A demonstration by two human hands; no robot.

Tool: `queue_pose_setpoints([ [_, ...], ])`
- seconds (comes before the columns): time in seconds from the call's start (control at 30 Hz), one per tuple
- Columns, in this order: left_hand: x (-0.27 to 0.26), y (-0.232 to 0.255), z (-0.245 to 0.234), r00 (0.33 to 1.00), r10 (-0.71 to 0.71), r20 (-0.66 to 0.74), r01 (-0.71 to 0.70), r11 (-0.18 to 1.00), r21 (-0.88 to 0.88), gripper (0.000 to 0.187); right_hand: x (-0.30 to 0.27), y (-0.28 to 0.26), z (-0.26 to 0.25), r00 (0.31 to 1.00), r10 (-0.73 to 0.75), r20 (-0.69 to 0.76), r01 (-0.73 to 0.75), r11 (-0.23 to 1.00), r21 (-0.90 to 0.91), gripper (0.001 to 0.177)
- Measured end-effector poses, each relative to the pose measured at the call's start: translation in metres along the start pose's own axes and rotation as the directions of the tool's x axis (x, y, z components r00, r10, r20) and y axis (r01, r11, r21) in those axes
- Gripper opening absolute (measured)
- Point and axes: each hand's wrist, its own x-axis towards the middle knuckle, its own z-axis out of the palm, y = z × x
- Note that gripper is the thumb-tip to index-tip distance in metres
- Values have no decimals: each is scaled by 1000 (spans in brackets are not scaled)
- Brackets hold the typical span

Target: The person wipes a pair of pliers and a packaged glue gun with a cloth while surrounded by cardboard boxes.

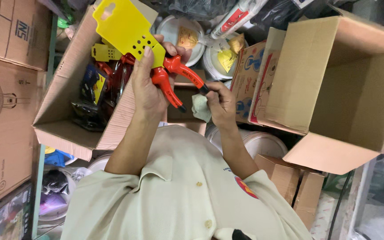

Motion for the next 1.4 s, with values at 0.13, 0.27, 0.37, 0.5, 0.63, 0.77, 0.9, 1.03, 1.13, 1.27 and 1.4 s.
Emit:
queue_pose_setpoints([
  [0.13,0,-4,2,1000,-24,17,22,997,68,34,-1,7,-4,1000,-13,-28,11,997,-83,31],
  [0.27,-6,-9,2,994,27,106,-47,980,191,32,2,0,-12,1000,2,12,-2,998,-68,34],
  [0.37,-8,-24,1,999,38,-6,-35,958,285,36,8,-15,-16,986,-162,45,160,986,40,42],
  [0.5,-13,-48,-8,993,87,-75,-29,823,567,52,12,-42,-22,869,-436,236,495,786,-371,42],
  [0.63,-20,-81,-9,981,192,23,-104,423,900,62,9,-54,-20,895,-218,390,401,777,-485,48],
  [0.77,-32,-89,-3,972,184,149,-193,252,948,75,7,-51,-28,931,-179,319,314,838,-446,35],
  [0.9,-39,-83,6,998,-57,27,19,672,740,51,7,-43,-50,942,0,336,21,998,-59,36],
  [1.03,-44,-84,9,994,17,107,-100,514,852,48,9,-34,-55,929,-48,367,59,998,-19,30],
  [1.13,-48,-87,3,995,66,75,-96,439,893,55,13,-31,-53,922,-143,359,205,968,-141,27],
  [1.27,-35,-94,-16,976,130,175,-215,451,866,62,24,-30,-44,934,-237,269,315,901,-297,25],
  [1.4,-9,-100,-31,975,136,175,-218,441,871,61,39,-34,-31,951,-270,150,309,844,-439,29],
])
